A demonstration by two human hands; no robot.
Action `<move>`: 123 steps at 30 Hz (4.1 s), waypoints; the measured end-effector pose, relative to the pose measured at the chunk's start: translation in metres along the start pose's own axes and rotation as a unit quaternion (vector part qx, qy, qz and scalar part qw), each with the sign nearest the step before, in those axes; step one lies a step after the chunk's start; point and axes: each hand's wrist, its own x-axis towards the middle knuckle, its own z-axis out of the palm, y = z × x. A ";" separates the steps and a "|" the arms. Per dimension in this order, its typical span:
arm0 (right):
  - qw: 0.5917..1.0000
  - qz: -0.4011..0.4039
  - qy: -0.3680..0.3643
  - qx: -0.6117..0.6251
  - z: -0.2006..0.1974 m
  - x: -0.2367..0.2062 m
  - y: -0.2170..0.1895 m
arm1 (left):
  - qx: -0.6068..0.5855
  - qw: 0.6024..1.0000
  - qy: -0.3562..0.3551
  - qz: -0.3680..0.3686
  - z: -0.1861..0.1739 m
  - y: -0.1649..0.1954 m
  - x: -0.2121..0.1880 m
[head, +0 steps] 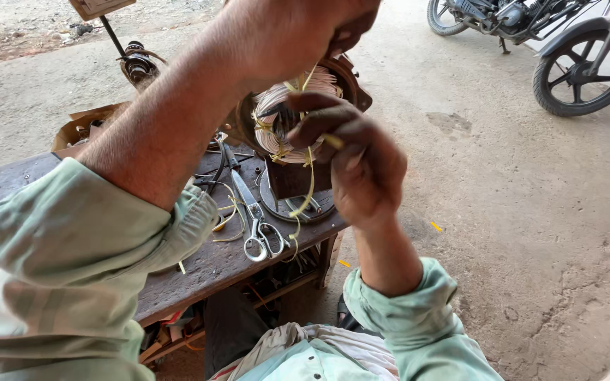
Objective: The person secures copper windings on a cylindrical motor stator by wrapping and tying yellow plastic ties around the coils. They repeatedly wrap the ties, pull them tight, and trim the excess with shears, working on multiple coil sections.
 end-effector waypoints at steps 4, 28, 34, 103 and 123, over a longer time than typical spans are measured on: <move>0.986 0.012 0.017 0.163 -0.001 0.002 0.016 | -0.269 0.938 0.015 -0.217 0.002 -0.004 -0.004; 0.968 0.047 0.188 0.157 0.007 -0.064 0.047 | -0.056 0.880 0.011 -0.472 0.032 -0.116 -0.046; 0.956 0.053 0.228 0.177 0.009 -0.079 0.055 | -0.035 0.880 -0.006 -0.474 0.035 -0.124 -0.049; 0.862 -0.017 -0.277 -0.425 -0.036 0.064 0.012 | -0.066 0.936 0.222 -0.266 -0.001 0.055 -0.133; 0.879 -0.004 -0.345 -0.330 -0.065 0.065 0.042 | -0.079 0.962 0.150 -0.215 -0.019 0.048 -0.127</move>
